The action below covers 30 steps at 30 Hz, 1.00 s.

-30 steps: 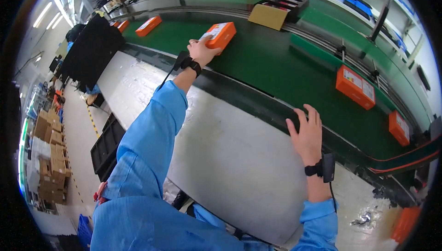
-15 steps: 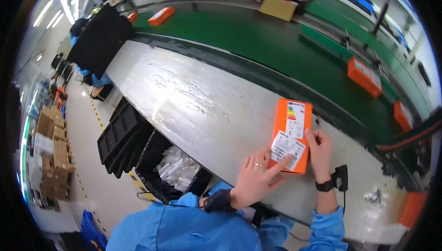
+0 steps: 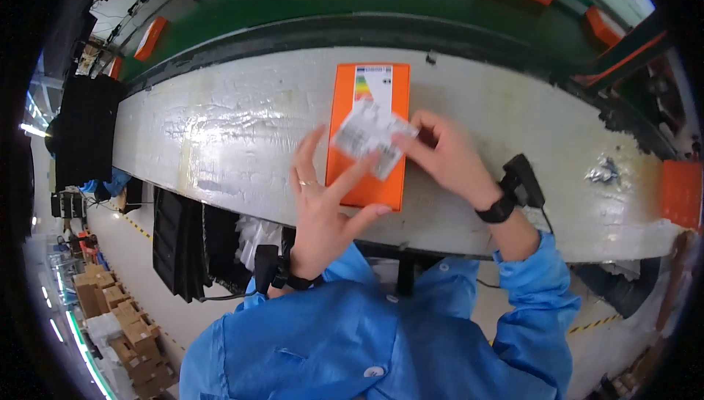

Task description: Applying technical specification labels to smartphone product boxes on a conveyor belt.

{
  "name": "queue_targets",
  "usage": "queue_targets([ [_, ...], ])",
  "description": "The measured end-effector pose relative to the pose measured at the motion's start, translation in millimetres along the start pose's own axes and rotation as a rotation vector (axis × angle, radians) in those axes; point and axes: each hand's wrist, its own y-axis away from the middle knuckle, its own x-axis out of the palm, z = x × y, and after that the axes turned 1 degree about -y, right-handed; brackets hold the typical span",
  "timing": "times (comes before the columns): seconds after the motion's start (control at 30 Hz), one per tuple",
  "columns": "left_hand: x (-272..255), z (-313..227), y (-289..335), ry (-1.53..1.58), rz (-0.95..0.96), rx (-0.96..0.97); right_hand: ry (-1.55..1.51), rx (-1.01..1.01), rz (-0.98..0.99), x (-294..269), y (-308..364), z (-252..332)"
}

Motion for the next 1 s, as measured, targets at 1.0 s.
queue_targets([
  [1.0, -22.2, 5.3, -65.9, 0.754, 0.329, -0.371, -0.188, -0.019, 0.218, -27.6, 2.2, 26.0],
])
